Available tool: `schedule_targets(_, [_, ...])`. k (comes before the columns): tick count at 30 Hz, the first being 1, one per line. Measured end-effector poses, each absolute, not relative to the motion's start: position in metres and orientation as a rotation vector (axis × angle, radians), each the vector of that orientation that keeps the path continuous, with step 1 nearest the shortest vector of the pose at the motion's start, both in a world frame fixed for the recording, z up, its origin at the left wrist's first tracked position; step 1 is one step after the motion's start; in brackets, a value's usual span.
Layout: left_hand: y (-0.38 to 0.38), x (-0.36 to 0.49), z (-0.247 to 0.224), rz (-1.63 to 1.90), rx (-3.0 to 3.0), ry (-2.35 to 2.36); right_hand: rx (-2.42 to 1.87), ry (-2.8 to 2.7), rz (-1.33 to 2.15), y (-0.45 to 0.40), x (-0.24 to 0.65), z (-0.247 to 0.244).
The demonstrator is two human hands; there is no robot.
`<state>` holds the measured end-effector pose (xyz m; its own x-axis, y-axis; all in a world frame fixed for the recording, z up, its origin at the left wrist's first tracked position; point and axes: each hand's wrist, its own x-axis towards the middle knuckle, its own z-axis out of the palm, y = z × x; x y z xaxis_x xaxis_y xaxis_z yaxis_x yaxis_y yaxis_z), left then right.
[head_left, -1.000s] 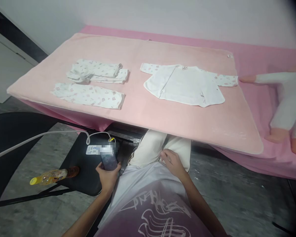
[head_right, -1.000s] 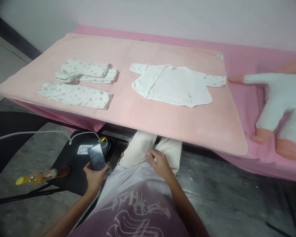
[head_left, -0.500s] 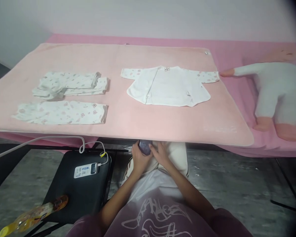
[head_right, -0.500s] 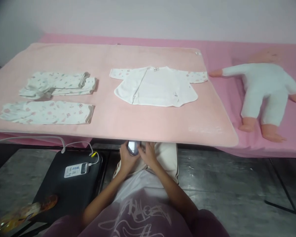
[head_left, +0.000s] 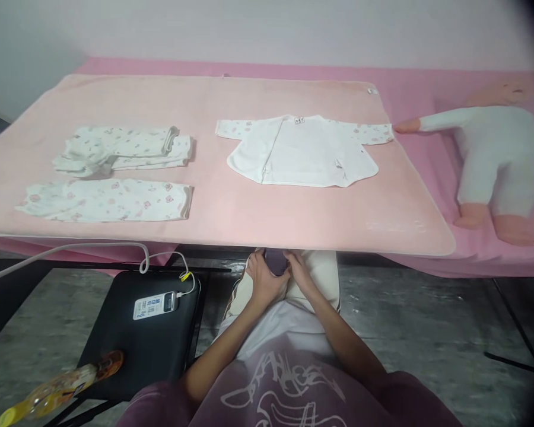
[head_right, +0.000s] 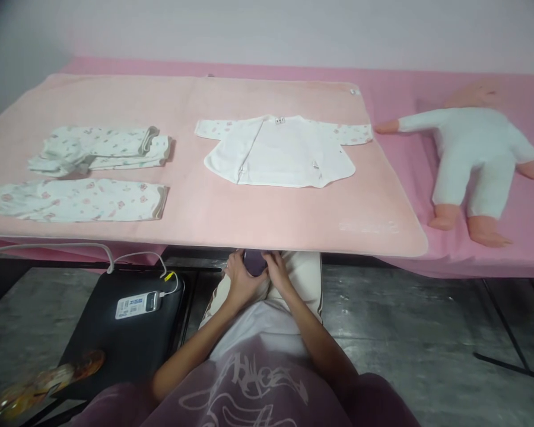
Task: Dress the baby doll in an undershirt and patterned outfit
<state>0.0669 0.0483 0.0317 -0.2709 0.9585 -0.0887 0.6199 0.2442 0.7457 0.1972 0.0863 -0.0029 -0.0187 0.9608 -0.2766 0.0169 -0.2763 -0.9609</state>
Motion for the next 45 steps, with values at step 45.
schedule_targets(45, [0.054, 0.065, 0.005, 1.111, 0.265, 0.865, -1.215, -0.976, 1.401, 0.08, 0.205, -0.014])
